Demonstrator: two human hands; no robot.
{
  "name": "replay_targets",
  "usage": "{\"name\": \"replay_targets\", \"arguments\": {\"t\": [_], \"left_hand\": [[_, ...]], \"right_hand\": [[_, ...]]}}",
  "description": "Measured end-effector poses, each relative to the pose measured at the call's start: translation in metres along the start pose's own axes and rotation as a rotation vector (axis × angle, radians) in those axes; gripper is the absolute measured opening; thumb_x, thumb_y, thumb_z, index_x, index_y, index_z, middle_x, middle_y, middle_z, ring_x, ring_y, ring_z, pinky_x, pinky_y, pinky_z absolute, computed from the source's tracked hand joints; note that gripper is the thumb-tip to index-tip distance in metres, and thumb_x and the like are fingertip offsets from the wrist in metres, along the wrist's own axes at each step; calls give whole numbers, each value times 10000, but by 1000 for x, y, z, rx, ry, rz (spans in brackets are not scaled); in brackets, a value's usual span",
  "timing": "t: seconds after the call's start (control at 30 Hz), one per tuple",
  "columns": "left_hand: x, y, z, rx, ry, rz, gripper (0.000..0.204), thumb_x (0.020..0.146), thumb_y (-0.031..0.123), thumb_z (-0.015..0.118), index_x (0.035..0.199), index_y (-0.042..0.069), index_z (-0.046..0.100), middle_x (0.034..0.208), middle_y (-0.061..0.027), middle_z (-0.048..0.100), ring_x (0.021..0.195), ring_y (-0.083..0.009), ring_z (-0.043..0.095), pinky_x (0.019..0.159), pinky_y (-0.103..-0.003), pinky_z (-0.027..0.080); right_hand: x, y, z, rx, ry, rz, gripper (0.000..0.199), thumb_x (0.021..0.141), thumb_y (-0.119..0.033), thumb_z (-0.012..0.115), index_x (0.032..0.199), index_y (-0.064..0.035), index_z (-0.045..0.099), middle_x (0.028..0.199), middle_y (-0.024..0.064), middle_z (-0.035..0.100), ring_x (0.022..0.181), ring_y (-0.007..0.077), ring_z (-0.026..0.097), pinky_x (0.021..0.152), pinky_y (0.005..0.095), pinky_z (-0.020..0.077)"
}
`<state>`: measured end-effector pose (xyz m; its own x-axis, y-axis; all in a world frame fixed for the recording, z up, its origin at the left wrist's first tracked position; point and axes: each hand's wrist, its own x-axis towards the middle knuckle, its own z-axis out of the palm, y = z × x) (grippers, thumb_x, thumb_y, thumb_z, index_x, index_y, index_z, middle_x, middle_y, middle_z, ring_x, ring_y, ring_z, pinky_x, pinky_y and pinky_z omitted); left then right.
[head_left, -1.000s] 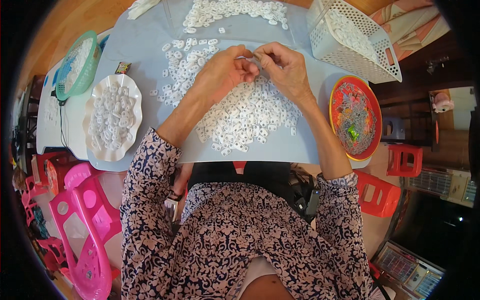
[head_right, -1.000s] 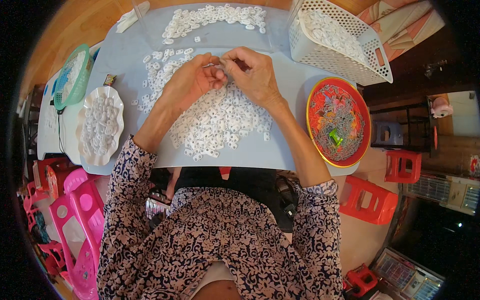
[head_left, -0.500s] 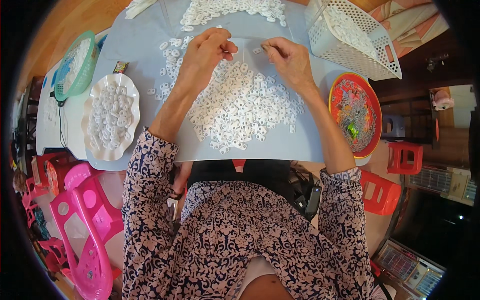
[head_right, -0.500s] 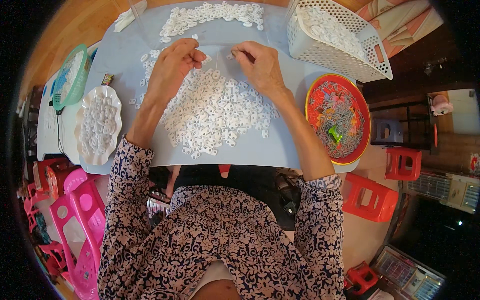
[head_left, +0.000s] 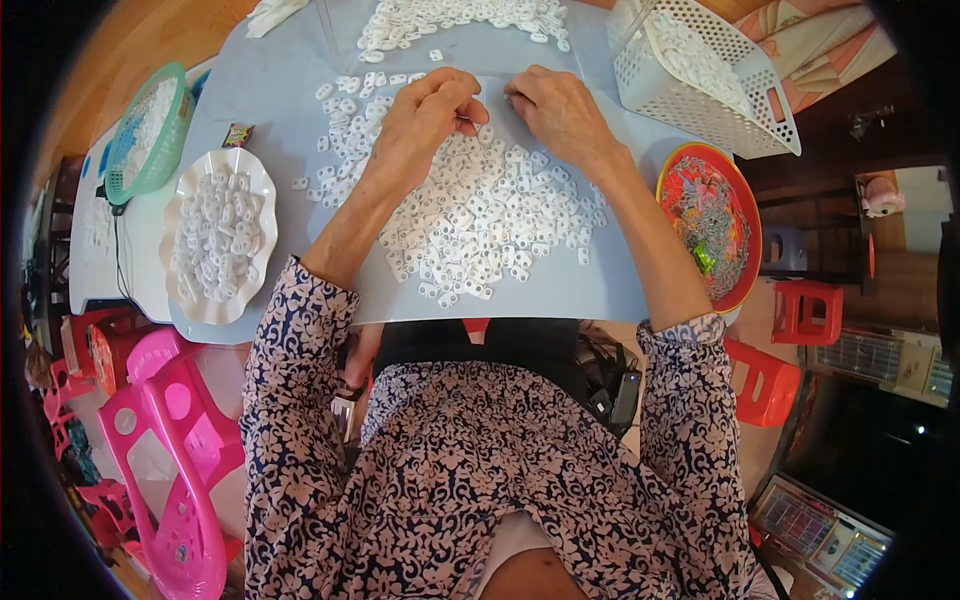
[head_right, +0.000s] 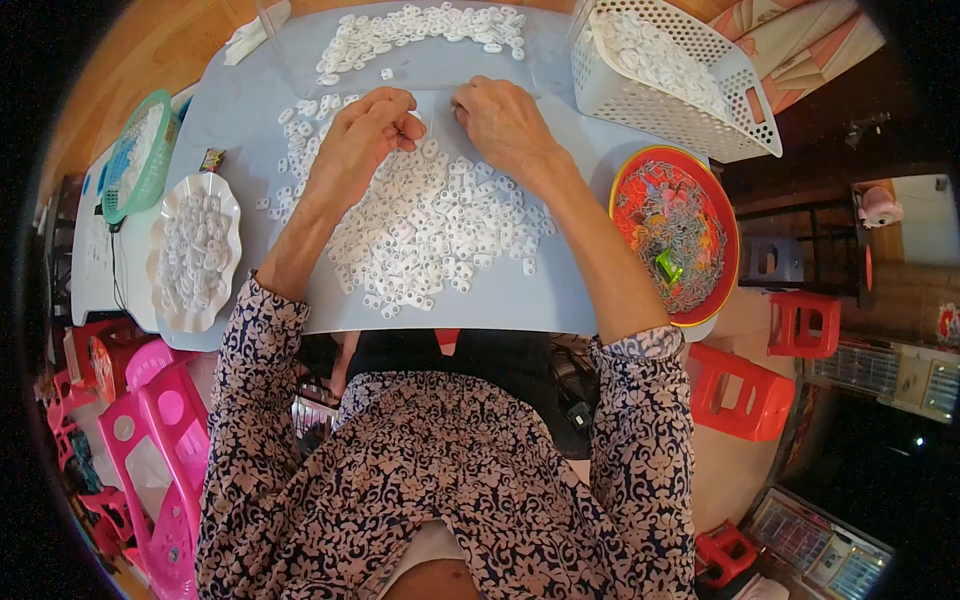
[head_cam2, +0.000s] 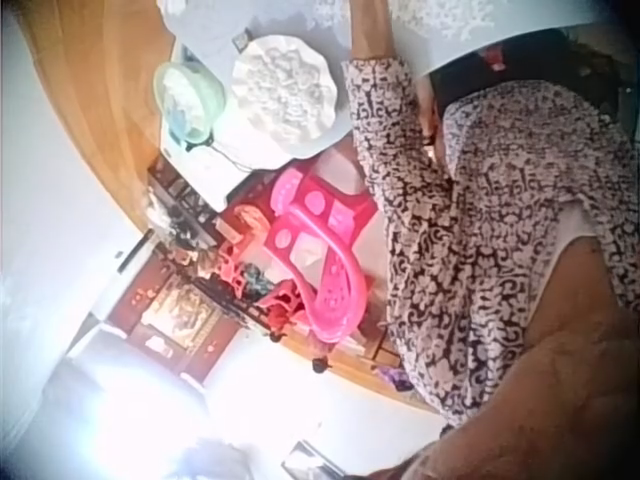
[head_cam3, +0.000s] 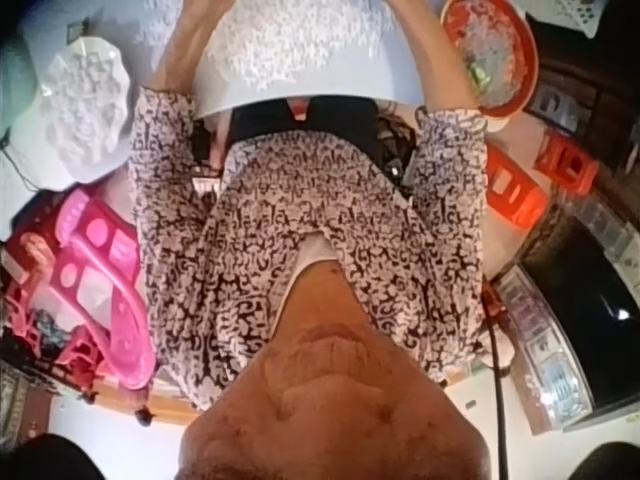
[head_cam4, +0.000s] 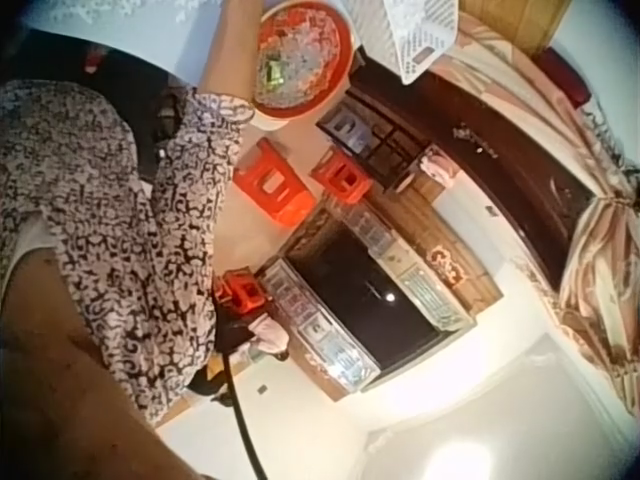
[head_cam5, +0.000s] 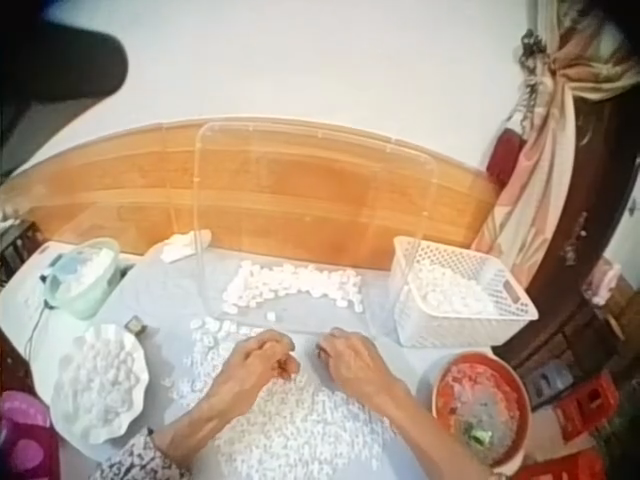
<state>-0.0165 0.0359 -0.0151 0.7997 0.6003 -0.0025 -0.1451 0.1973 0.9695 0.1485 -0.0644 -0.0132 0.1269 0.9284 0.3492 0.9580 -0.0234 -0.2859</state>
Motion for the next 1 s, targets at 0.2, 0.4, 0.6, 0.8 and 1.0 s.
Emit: {"name": "replay_targets", "arguments": {"t": [0.2, 0.4, 0.6, 0.8, 1.0], "left_hand": [[-1, 0, 1, 132, -72, 65, 251, 919, 225, 487, 917, -5, 587, 766, -49, 587, 730, -112, 522, 705, -250, 425], [-3, 0, 5, 277, 15, 88, 232, 873, 207, 511, 874, 4, 623, 686, -38, 615, 629, -86, 507, 603, -228, 427], [-2, 0, 8, 259, -4, 135, 192, 878, 178, 536, 831, 9, 614, 658, -21, 603, 587, -64, 479, 558, -221, 397], [-1, -4, 6, 250, -8, 169, 173, 877, 159, 530, 809, 21, 609, 645, -6, 591, 596, -55, 473, 560, -220, 388], [-4, 7, 9, -98, -69, -63, 255, 912, 216, 491, 854, -10, 595, 690, -62, 601, 651, -132, 541, 614, -267, 433]], "right_hand": [[2, 11, 1, 105, 62, 68, 114, 820, -100, 575, 847, -16, 648, 716, 110, 610, 598, 240, 556, 586, 338, 453], [9, -16, -22, 718, -72, 411, 216, 889, -223, 594, 818, -29, 659, 603, -26, 529, 545, 47, 436, 482, 215, 354], [8, -33, -28, 749, -40, 377, 192, 865, -168, 605, 796, 0, 668, 623, -8, 569, 559, 56, 488, 492, 221, 385], [5, -32, -32, 854, -41, 352, 139, 856, -118, 610, 827, 7, 664, 644, -12, 576, 577, 53, 500, 501, 218, 393], [0, -23, -24, 807, 58, 202, 80, 831, -61, 623, 841, 12, 653, 672, -11, 582, 588, 54, 502, 531, 212, 407]]}}
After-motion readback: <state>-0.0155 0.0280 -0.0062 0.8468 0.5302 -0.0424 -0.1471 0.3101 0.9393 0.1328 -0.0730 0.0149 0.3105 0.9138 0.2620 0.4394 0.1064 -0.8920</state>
